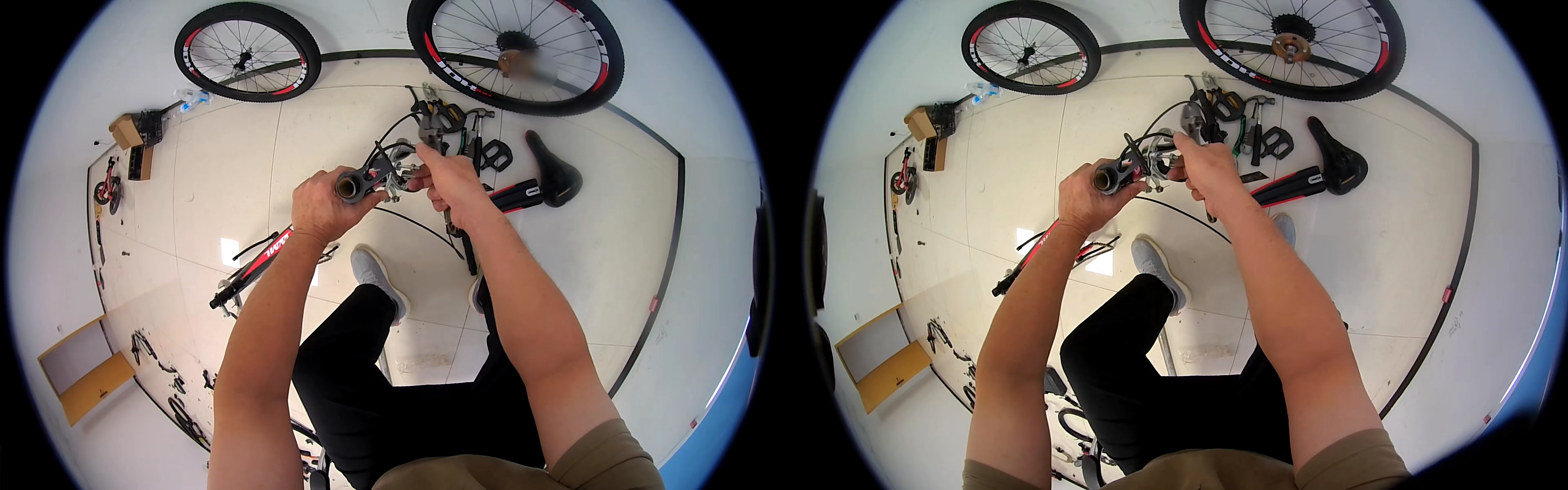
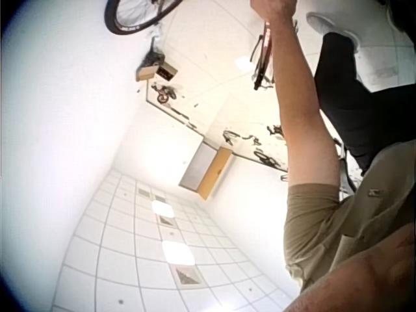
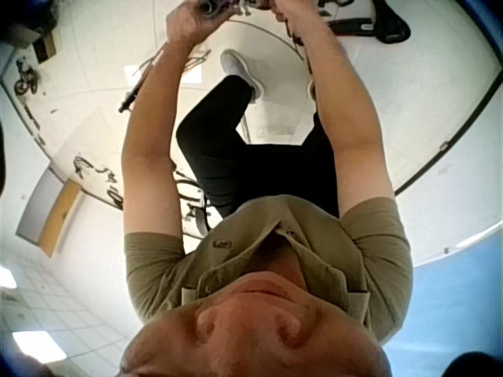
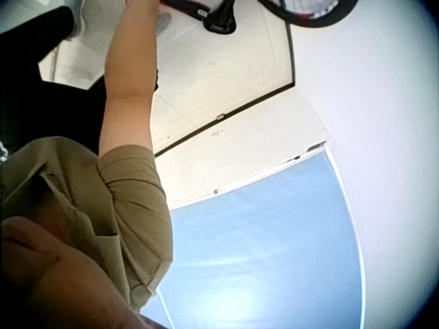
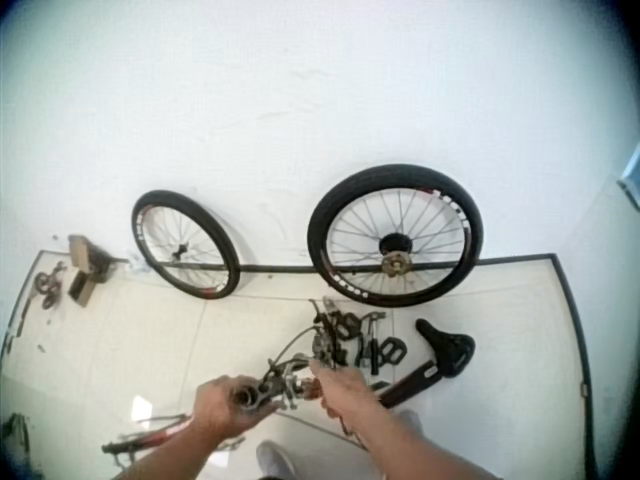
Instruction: The person is assembling a bicycle frame on the floor. They use a wrench to tighten bolts on the frame and handle various bicycle parts including wheels, a seat, and pedals.
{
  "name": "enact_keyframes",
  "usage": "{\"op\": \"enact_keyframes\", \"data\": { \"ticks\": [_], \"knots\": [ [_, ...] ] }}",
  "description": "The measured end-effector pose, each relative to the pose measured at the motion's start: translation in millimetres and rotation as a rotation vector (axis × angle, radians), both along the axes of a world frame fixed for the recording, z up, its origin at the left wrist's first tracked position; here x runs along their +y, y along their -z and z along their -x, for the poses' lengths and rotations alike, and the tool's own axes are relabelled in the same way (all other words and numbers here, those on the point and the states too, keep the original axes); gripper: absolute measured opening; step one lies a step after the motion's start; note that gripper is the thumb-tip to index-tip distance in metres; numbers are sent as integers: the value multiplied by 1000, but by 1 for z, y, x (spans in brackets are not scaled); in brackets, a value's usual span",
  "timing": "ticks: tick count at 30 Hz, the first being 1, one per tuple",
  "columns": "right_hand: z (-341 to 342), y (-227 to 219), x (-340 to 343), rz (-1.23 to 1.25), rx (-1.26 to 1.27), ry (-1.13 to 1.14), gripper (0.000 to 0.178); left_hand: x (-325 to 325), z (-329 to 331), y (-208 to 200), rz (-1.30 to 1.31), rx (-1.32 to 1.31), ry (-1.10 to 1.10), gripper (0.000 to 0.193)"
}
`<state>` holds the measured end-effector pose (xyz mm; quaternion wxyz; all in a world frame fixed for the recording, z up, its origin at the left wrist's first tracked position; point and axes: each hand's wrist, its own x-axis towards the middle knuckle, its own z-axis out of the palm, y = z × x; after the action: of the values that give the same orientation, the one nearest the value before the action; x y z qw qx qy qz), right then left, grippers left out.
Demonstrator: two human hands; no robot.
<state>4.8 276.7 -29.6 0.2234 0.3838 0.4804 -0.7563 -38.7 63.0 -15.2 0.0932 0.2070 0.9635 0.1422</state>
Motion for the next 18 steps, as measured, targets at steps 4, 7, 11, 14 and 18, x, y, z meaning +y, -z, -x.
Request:
{"op": "enact_keyframes", "data": {
  "ticks": [4,7,11,14,18],
  "knots": [
    [0,7,-7,-13,60,-32,28,1,0,0,1,1,-2,48],
    [-1,16,-8,-137,122,3,26,3,0,-1,-13,-5,3,48],
    [2,13,2,-34,60,20,22,2,0,-2,-1,-4,-10,48],
    [2,4,-4,31,2,39,19,1,0,-2,-1,-15,-14,48],
    [-1,10,-11,-78,77,-45,20,2,0,-1,-2,-12,-7,48]
  ]
}}
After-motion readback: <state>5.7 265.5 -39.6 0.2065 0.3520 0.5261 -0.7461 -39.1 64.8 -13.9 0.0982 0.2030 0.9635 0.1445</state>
